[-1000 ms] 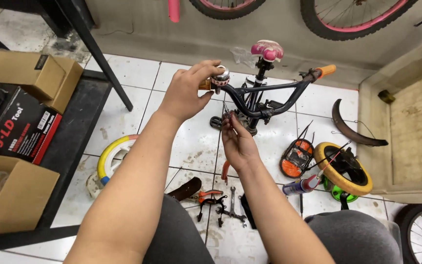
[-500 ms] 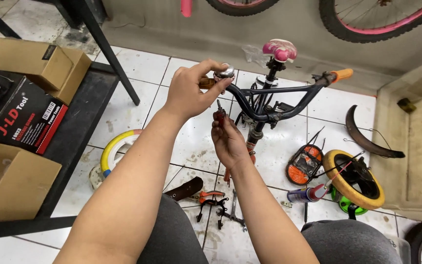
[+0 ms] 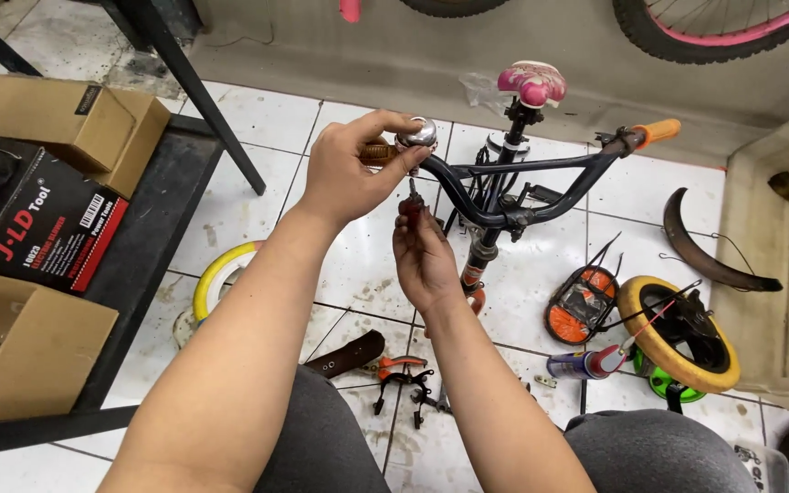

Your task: Installing and tightening a bell and other accessories on a bicycle handlebar using a screwdriver.

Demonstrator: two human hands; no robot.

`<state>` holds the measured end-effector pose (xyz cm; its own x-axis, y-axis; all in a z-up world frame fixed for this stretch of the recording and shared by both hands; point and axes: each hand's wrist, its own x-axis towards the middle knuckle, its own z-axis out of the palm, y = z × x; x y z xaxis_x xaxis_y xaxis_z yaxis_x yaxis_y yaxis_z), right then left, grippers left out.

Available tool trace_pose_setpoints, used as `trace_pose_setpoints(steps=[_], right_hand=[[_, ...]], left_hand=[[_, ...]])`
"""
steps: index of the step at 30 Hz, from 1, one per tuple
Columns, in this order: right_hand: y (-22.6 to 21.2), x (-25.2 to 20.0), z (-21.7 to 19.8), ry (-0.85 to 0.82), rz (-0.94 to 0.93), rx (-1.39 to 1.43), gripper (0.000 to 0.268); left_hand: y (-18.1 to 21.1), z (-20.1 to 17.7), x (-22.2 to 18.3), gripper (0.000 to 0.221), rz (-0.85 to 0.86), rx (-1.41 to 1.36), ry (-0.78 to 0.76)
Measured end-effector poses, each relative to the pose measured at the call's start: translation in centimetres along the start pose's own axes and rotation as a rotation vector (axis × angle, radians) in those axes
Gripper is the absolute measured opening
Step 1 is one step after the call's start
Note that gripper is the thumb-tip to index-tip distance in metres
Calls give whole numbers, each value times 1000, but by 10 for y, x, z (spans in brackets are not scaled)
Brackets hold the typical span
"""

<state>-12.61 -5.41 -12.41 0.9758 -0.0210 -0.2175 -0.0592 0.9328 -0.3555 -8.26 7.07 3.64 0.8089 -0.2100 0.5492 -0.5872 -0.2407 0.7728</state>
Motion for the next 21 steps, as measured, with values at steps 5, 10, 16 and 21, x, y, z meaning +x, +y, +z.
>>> trace_pose_setpoints(steps=[5,10,16,21], right_hand=[[-1,5,-3,-17,3,17,20],[-2,8,-7,-19,0,36,22],[1,8,-6,-31,10,42,25],[5,3,-3,-29,33,34,24]], left_hand=[[-5,1,-1,19,-7,4,6],[-4,1,-2,19,-8,22,9],[-6,2,0,19,14,10,10],[-7,2,-2,19,14,18,10]])
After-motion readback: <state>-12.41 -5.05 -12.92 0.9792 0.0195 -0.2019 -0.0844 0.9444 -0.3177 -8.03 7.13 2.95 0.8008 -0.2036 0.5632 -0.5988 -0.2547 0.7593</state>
